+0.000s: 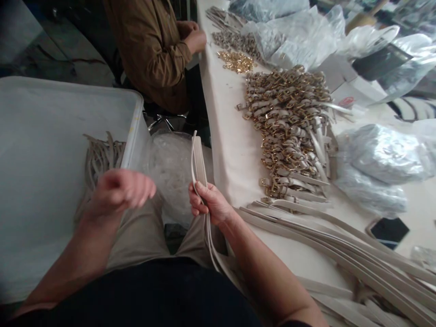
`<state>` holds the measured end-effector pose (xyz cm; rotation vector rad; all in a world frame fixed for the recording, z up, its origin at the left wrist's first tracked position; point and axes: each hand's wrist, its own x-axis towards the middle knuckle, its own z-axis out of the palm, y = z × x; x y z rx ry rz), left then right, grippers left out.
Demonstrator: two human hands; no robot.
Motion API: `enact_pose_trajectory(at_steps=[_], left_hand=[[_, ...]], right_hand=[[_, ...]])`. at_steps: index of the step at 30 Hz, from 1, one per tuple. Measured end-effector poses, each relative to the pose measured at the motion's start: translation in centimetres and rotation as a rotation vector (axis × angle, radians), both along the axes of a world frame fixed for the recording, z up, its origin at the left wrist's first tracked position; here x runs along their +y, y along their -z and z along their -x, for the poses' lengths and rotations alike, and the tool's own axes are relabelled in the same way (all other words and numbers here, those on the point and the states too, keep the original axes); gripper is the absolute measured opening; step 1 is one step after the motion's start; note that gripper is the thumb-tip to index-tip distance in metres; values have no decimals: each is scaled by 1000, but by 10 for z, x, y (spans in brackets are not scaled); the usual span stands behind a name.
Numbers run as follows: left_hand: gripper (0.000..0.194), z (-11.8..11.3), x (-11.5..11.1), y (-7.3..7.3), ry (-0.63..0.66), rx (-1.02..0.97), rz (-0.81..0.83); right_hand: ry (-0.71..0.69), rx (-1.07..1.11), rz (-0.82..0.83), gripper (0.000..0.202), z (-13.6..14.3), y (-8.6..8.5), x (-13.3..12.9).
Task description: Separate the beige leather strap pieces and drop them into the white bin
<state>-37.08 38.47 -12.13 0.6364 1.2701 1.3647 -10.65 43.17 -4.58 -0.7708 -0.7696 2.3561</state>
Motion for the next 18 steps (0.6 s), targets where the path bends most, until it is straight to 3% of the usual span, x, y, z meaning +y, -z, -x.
enact_pose_trajectory(at_steps=[3,6,9,13,18], left_hand=[[51,1,71,56,201,745,240],[48,2,99,116,246,943,382],[43,3,92,160,313,1003,455],[26,8,76,185,395,1009,526],[38,8,66,189,340,965,422]], right_hand=[[-28,-43,7,44,4,2,2],[-46,-77,10,45,7,6,1],[-61,-113,-8,44,7,9,1],[-48,-121,-10,44,6,10,3],[-26,-126,8,46,9,12,3]])
